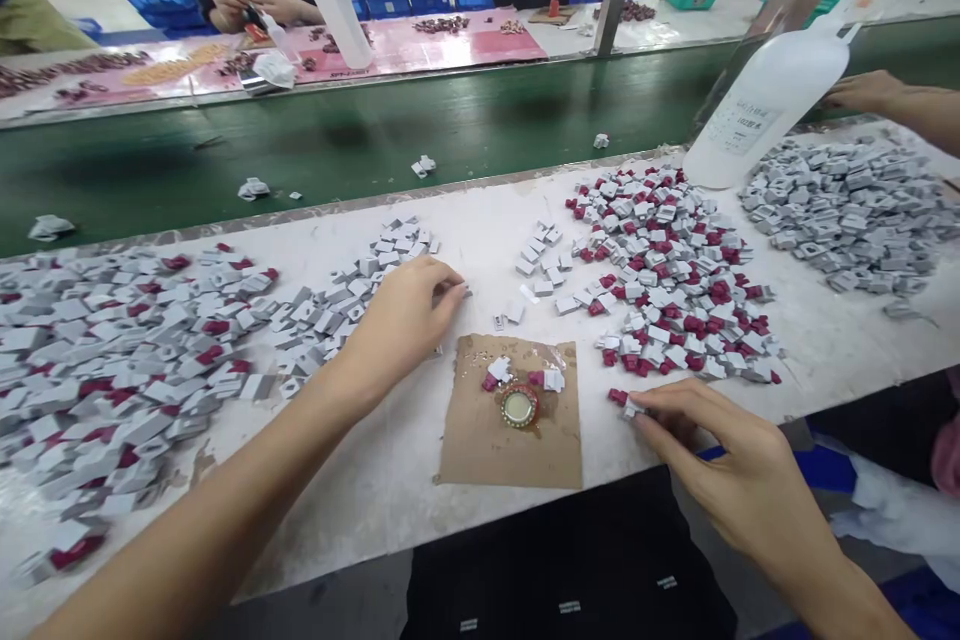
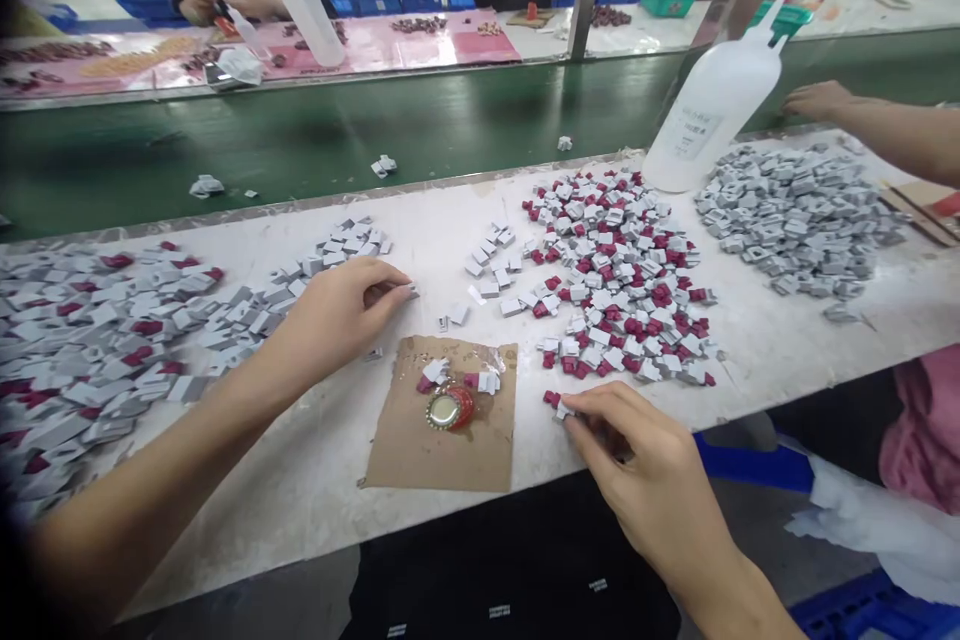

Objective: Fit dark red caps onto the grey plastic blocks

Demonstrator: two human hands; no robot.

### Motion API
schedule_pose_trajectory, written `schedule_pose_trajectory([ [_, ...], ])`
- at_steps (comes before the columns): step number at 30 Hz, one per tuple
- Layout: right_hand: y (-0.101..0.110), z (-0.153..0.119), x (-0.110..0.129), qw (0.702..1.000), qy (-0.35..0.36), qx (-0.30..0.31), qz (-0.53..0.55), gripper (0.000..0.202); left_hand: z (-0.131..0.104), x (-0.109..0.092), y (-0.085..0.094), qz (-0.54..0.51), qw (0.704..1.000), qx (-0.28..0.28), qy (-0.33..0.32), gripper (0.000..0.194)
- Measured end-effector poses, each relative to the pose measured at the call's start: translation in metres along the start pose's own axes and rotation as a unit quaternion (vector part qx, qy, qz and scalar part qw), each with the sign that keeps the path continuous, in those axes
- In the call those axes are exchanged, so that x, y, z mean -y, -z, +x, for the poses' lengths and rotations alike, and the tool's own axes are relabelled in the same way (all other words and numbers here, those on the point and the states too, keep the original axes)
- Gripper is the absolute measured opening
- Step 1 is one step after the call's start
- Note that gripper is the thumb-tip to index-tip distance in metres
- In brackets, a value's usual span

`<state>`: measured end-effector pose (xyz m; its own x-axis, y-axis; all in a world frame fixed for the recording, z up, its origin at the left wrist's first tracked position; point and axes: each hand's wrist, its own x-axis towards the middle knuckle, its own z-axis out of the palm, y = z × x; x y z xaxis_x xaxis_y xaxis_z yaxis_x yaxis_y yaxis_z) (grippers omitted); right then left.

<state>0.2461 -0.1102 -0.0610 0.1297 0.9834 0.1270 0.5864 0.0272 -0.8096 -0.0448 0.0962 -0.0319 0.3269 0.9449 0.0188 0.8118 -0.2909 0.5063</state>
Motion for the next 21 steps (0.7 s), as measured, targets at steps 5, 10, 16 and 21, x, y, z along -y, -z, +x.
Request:
schedule_pose_trajectory([
  [5, -0.007, 0.002, 0.016, 0.996, -0.032, -0.015, 0.076, 0.009, -0.001, -0.003, 0.002, 0.002, 1.000, 0.019, 0.013, 0.007],
  [10, -0.025, 0.009, 0.039, 0.992, 0.025, -0.004, 0.123, 0.013, -0.013, -0.012, 0.006, -0.034, 0.996, 0.059, 0.059, 0.008],
  [16, -0.039, 0.018, 0.055, 0.989, 0.090, 0.032, 0.117, 0.015, -0.020, -0.014, 0.011, -0.031, 0.997, 0.056, 0.040, 0.009],
  [21, -0.043, 0.024, 0.059, 0.987, 0.109, 0.057, 0.101, 0.015, -0.019, -0.010, 0.011, -0.042, 0.993, 0.092, 0.055, 0.007],
])
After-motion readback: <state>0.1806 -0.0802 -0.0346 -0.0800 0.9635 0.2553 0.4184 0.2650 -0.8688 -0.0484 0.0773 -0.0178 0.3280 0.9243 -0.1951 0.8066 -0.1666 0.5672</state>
